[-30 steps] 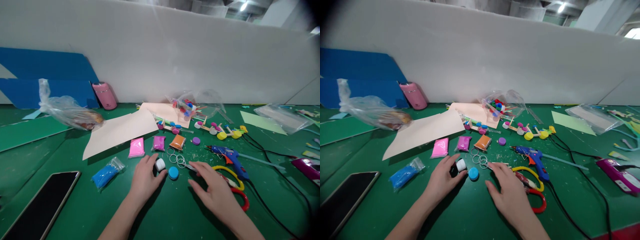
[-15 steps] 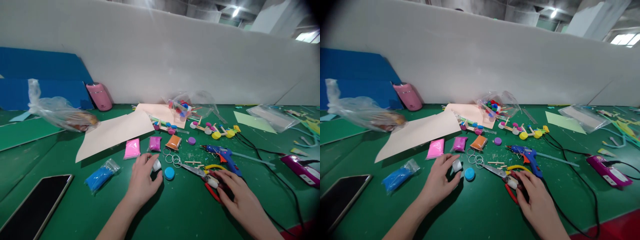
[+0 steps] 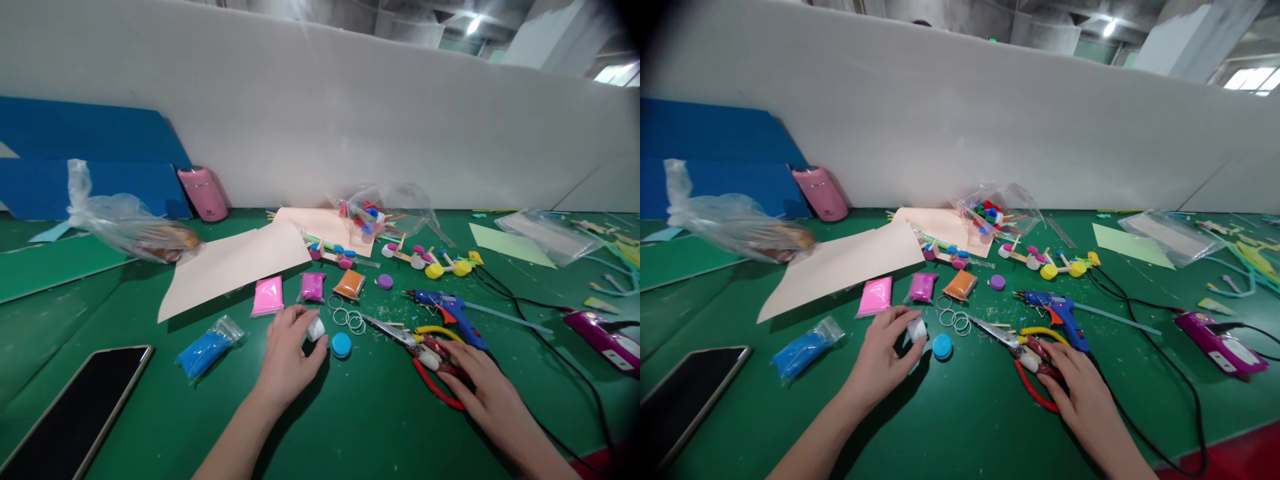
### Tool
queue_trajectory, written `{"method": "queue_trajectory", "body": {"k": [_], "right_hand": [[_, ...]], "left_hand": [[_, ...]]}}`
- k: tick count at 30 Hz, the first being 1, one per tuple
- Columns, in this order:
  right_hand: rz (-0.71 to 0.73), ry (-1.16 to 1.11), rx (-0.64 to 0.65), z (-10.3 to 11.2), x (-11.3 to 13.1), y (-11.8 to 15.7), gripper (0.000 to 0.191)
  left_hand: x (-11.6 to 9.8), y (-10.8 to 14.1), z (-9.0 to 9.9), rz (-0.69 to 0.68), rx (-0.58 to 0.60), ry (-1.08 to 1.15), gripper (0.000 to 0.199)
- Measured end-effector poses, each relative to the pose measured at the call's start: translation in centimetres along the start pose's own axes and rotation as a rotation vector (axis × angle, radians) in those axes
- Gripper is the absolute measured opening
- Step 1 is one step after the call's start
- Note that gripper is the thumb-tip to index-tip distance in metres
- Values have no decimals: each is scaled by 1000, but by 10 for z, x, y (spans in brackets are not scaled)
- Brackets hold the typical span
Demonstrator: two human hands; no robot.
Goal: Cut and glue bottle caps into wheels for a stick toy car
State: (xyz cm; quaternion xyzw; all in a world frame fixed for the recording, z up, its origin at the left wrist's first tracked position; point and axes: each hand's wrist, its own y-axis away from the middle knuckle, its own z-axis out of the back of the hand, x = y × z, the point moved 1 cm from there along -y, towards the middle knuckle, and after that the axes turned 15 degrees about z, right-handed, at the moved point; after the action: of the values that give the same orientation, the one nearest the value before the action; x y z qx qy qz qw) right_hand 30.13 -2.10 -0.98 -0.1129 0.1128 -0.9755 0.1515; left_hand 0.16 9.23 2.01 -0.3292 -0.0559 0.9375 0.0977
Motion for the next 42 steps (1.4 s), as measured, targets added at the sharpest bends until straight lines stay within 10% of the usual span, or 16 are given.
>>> {"method": "queue_trajectory", "body": {"k": [16, 24, 33, 42], "right_hand": [[-76, 71, -21, -1, -11, -8, 37], [-21, 83, -240, 12, 29, -34, 30], [128, 180, 121, 9, 56, -117, 23], [100, 147, 327, 10, 64, -145, 9]], "left_hand": [[-2, 0, 2, 32, -3, 36, 24], [-2, 0, 2, 17, -20, 45, 23], [-4, 2, 3, -5, -52, 47, 19], [-2, 1, 3, 40, -39, 10, 21]]}}
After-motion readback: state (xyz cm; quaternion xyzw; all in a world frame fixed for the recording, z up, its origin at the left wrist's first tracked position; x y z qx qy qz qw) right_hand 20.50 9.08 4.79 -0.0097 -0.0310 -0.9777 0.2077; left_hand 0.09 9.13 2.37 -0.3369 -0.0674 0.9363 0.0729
